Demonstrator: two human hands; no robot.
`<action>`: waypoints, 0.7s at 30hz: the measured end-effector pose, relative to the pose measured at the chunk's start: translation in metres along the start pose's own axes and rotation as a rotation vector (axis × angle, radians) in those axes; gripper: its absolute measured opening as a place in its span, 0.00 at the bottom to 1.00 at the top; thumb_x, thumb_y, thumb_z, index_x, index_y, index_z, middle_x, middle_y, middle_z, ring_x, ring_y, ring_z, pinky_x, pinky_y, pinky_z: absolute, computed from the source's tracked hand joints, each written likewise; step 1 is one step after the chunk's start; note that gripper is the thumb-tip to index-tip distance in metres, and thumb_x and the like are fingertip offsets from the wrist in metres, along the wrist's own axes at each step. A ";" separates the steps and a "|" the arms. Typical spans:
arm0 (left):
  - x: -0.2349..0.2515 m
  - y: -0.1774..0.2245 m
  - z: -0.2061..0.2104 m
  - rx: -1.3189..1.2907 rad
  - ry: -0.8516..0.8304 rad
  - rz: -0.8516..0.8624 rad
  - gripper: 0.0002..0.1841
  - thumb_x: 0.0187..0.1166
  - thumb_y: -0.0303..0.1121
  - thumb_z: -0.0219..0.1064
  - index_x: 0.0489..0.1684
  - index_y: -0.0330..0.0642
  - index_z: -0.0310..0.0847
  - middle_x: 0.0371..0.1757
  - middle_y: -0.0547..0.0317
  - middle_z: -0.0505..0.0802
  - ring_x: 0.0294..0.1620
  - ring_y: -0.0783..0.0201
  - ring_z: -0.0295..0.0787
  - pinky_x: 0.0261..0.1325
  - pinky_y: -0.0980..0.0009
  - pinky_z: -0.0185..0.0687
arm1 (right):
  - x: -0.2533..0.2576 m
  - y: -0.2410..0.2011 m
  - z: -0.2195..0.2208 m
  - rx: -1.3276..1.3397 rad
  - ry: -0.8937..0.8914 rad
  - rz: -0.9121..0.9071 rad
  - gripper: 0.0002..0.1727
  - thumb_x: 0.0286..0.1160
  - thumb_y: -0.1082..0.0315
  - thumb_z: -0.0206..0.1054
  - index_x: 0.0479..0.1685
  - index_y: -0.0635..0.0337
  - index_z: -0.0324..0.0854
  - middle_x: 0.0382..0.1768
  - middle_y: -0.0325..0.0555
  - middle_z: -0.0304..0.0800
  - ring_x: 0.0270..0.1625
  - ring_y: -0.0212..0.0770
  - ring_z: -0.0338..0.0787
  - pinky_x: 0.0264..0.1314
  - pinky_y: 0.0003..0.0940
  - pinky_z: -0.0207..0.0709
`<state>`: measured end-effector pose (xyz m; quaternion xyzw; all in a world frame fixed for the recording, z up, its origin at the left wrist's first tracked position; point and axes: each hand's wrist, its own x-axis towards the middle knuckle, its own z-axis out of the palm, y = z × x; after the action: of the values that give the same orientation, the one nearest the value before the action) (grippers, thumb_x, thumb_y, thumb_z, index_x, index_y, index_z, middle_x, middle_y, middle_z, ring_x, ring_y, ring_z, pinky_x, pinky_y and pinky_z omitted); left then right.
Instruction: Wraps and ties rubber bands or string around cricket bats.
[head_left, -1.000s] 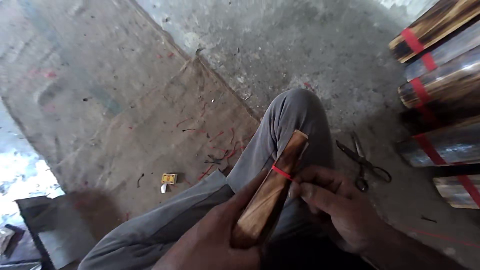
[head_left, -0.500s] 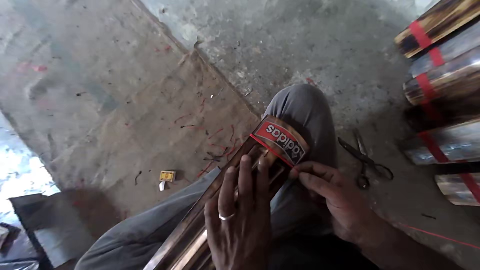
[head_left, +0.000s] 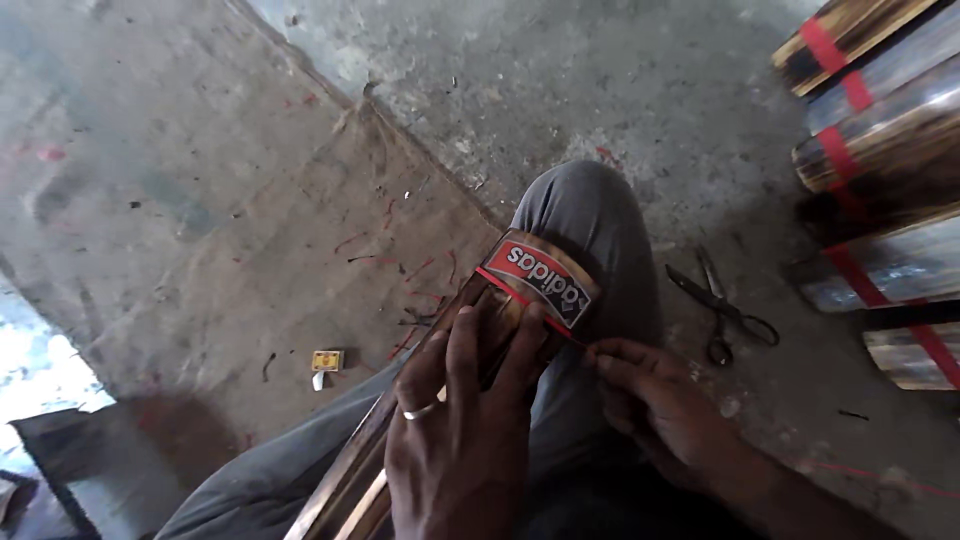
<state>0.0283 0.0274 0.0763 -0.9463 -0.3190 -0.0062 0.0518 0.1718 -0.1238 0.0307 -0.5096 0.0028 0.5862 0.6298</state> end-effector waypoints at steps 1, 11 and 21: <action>0.002 -0.005 -0.005 -0.054 -0.027 0.002 0.39 0.69 0.53 0.71 0.87 0.88 0.62 0.86 0.56 0.71 0.68 0.42 0.80 0.37 0.47 0.82 | 0.001 0.000 0.001 -0.012 -0.027 -0.011 0.11 0.86 0.61 0.63 0.54 0.53 0.88 0.20 0.38 0.69 0.18 0.28 0.66 0.20 0.22 0.63; 0.023 -0.069 -0.030 -1.070 -0.599 0.086 0.52 0.56 0.49 0.81 0.88 0.91 0.54 0.71 0.74 0.80 0.54 0.74 0.87 0.46 0.66 0.93 | -0.007 -0.033 0.039 -0.087 -0.252 -0.283 0.10 0.86 0.62 0.62 0.50 0.51 0.89 0.23 0.36 0.76 0.20 0.22 0.70 0.23 0.16 0.66; -0.009 -0.029 0.000 -0.282 -0.014 -0.065 0.41 0.72 0.63 0.68 0.90 0.69 0.63 0.90 0.52 0.67 0.87 0.35 0.63 0.68 0.24 0.65 | 0.024 -0.029 0.042 -0.304 -0.060 -0.221 0.13 0.88 0.64 0.59 0.55 0.53 0.89 0.29 0.43 0.80 0.20 0.31 0.70 0.20 0.22 0.65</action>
<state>0.0036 0.0446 0.0782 -0.9334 -0.3458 -0.0461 -0.0842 0.1756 -0.0737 0.0549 -0.5783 -0.1608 0.5220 0.6059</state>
